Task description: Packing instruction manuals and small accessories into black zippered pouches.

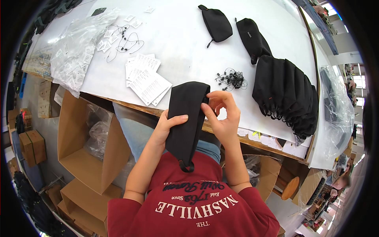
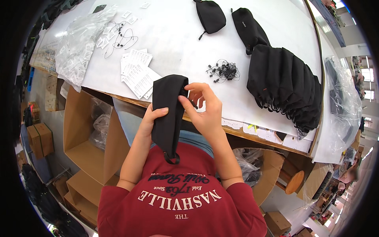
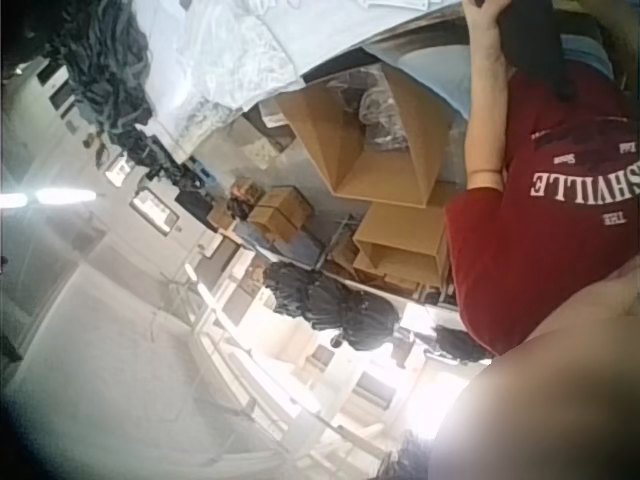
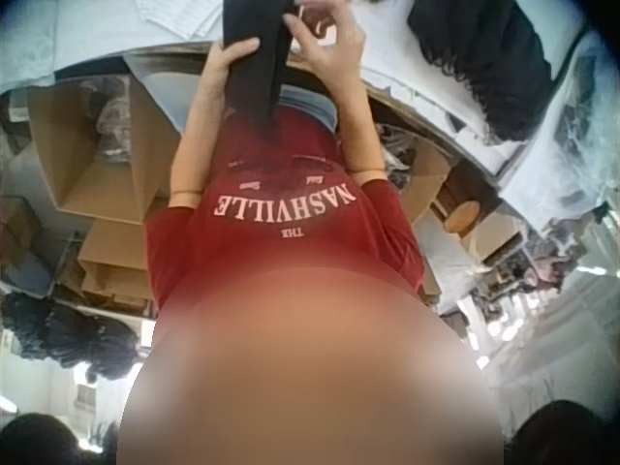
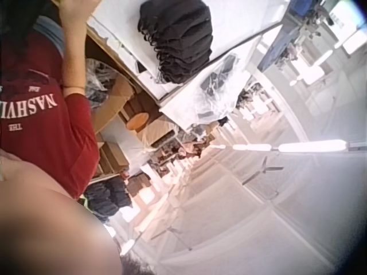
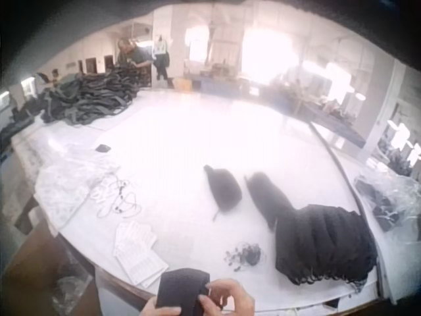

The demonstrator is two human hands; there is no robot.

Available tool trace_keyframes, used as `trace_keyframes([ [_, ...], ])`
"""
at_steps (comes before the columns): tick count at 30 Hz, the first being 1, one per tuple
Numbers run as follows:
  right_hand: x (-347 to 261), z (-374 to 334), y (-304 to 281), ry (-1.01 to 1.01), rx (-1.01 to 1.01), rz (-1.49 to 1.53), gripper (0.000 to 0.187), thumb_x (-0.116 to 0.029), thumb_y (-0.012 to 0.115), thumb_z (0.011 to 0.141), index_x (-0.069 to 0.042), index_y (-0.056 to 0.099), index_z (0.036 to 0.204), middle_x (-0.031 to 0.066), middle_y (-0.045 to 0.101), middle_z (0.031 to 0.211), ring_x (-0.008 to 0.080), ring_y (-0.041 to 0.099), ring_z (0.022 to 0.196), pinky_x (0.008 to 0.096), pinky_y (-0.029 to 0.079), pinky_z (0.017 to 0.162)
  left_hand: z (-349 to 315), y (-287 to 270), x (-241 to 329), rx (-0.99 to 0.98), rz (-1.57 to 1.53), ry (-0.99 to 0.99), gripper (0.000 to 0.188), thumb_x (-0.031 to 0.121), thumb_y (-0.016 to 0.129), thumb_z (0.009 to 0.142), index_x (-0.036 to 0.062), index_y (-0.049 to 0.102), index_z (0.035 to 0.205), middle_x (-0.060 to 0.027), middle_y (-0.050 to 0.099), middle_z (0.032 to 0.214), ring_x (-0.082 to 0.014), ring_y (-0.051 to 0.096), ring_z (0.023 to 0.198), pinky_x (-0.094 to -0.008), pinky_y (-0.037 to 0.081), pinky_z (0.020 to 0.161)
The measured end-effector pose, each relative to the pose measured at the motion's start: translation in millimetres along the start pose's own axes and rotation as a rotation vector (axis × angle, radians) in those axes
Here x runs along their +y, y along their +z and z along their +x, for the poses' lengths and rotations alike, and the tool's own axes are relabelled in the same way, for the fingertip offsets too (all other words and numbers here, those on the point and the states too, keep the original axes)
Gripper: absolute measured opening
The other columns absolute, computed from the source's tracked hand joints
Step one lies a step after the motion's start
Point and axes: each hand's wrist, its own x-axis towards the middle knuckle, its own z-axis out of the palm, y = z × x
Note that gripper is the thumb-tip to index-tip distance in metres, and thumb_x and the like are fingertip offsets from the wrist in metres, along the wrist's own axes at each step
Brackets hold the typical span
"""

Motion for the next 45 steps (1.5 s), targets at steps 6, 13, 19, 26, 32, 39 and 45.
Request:
trace_keyframes([
  [6,8,5,-8,-0.043,0.018,-0.178,0.008,-0.004,0.067,0.082,-0.004,0.06,0.086,0.0022,0.054,0.067,0.0085,0.048,0.055,0.0226,0.035,0.048,1,1,-2,0.028,0.062,0.003,0.029,0.011,0.068,0.077,-0.0023,0.061,0.101,-0.008,0.066,0.084,-0.0125,0.065,0.069,-0.0228,0.053,0.062],
  [13,-15,-7,-4,-0.163,-0.466,-0.108,0.009,-0.004,0.067,0.077,-0.005,0.06,0.083,0.0081,0.054,0.068,0.0243,0.055,0.059,0.0328,0.043,0.054,13,-11,5,0.173,-0.22,-0.046,0.022,0.016,0.061,0.083,0.0002,0.063,0.098,-0.008,0.067,0.081,-0.0145,0.065,0.065,-0.0244,0.053,0.057],
  [19,-23,-23,-1,-0.124,-0.695,-0.036,0.01,-0.009,0.066,0.079,-0.006,0.06,0.086,0.0065,0.056,0.073,0.0245,0.056,0.064,0.0332,0.044,0.056,17,-11,25,0.211,-0.316,-0.025,0.027,0.027,0.059,0.085,0.0006,0.063,0.086,-0.0104,0.064,0.071,-0.0162,0.061,0.053,-0.0249,0.052,0.048],
  [26,-25,-24,-3,-0.081,-0.721,-0.012,0.008,-0.009,0.065,0.079,-0.006,0.06,0.085,0.0057,0.056,0.073,0.0243,0.057,0.065,0.0329,0.044,0.057,17,-20,19,0.176,-0.343,-0.021,0.027,0.025,0.059,0.085,-0.0009,0.064,0.09,-0.0107,0.065,0.073,-0.0163,0.063,0.057,-0.0255,0.055,0.053],
  [32,-26,-12,-6,-0.115,-0.381,-0.096,0.008,-0.002,0.066,0.078,-0.005,0.06,0.082,0.0084,0.058,0.07,0.0231,0.058,0.06,0.0304,0.045,0.055,6,-9,21,-0.019,-0.006,0.073,0.038,0.011,0.071,0.073,-0.0027,0.059,0.106,-0.0079,0.066,0.086,-0.0141,0.065,0.073,-0.0251,0.054,0.066],
  [39,-18,16,-22,-0.227,0.025,-0.201,0.005,0.001,0.065,0.081,-0.002,0.061,0.083,0.0028,0.059,0.071,0.0095,0.049,0.055,0.0215,0.039,0.052,5,-8,9,-0.12,0.138,-0.029,0.038,0.011,0.072,0.071,-0.0035,0.06,0.104,-0.009,0.066,0.086,-0.0137,0.065,0.071,-0.0232,0.054,0.064],
  [45,-6,2,-5,-0.107,-0.156,-0.119,0.029,-0.006,0.065,0.082,-0.005,0.053,0.108,0.0036,0.062,0.08,0.0126,0.056,0.063,0.0243,0.041,0.054,3,-6,17,-0.05,-0.098,-0.01,0.035,0.013,0.067,0.074,-0.0035,0.06,0.104,-0.0098,0.067,0.086,-0.0142,0.065,0.068,-0.0231,0.054,0.063],
])
